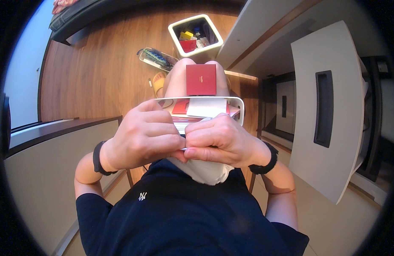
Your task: The person empties a drawer by placing a small red box, papers, receipts, and airline boarding passes into a white plastic bin, then wipes the inside of the empty drawer with a cloth before returning the bin to the drawer.
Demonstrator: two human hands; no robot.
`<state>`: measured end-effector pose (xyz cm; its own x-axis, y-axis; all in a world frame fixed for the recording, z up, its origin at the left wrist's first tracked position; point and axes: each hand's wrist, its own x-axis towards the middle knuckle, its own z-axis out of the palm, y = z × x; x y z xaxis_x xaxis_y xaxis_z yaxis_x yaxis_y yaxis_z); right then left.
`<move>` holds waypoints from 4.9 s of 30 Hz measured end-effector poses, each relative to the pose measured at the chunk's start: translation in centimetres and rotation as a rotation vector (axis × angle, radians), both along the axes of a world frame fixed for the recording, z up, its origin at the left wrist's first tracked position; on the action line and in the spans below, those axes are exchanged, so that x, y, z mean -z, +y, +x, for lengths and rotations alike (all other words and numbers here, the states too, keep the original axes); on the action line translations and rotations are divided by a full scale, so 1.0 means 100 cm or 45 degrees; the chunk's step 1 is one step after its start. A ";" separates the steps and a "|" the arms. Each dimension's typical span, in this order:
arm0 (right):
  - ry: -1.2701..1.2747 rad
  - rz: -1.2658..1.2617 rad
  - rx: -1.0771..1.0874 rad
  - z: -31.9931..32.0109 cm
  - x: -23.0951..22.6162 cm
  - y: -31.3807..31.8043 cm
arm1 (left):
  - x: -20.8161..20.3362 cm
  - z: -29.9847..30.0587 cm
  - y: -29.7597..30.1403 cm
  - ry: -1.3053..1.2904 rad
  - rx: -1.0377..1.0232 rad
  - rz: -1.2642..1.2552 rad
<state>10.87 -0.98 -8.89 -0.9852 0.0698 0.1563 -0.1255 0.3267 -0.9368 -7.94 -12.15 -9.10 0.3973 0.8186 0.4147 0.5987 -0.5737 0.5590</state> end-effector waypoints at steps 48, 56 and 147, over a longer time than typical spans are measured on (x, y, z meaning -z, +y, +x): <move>-0.382 0.331 1.495 0.048 0.038 0.015 | 0.221 -0.155 0.260 -0.477 -0.894 -0.754; -0.746 0.490 1.411 0.056 0.026 0.024 | 0.198 -0.128 0.225 -0.224 -0.572 -0.545; -0.330 0.000 0.906 0.004 0.030 -0.024 | 0.068 0.021 -0.022 -0.726 -0.656 -0.635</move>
<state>11.27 -3.35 -11.92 -0.7077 0.7027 -0.0740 0.3396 0.2465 -0.9077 -5.89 -14.34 -15.93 -0.2230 0.9747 -0.0135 0.2708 0.0752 0.9597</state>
